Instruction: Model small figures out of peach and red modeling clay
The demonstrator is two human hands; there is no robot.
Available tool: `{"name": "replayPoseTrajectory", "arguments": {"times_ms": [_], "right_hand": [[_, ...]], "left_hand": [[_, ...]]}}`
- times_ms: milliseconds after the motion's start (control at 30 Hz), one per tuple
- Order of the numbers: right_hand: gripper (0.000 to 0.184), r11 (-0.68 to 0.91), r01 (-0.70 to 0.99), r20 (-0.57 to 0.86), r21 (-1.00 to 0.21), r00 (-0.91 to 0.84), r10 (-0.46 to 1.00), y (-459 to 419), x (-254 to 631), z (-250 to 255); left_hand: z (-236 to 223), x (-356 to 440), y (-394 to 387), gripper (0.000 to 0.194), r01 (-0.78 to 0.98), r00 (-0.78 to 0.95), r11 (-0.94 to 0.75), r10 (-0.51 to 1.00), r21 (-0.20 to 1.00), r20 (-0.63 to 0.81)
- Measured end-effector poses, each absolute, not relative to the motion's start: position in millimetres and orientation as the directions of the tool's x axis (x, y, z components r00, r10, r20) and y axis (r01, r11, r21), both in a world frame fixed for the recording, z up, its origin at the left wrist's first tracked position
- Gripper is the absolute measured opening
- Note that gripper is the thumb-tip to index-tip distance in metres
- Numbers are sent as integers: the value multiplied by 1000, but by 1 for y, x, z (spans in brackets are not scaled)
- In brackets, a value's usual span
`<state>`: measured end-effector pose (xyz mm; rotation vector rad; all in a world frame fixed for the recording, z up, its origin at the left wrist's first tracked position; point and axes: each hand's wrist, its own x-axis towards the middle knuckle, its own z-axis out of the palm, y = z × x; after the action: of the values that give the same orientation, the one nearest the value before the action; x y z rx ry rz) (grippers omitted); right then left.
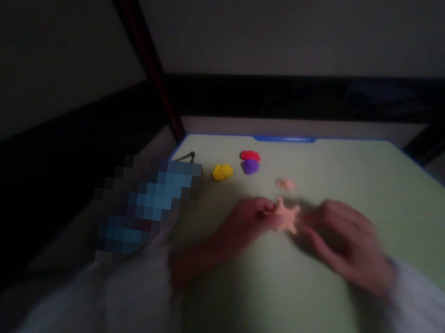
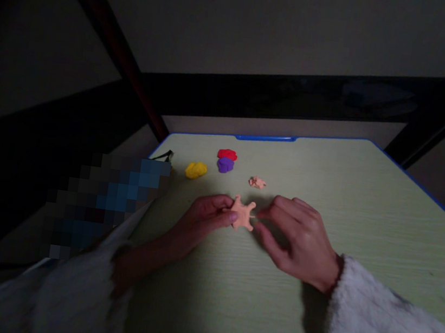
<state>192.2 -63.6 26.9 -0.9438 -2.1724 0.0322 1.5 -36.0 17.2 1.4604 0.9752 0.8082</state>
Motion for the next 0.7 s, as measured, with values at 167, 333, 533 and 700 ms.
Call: {"name": "replayPoseTrajectory", "arguments": {"times_ms": [167,333,533,700], "right_hand": [[15,334,342,315,-879,-111,943,-59,186,23],[14,4,19,0,-1000,-190,982,-53,181,19],[11,-54,-44,-41,-998,-249,968,-55,181,19],[10,-70,-45,-56,-997,-263,963,-55,183,15]], "left_hand": [[16,3,-38,16,76,438,-2,898,997,-31],[11,3,-40,22,130,463,-53,886,990,-13],[12,3,-42,19,166,477,-83,879,983,-7],[13,4,-41,17,154,500,-63,866,986,-23]]}}
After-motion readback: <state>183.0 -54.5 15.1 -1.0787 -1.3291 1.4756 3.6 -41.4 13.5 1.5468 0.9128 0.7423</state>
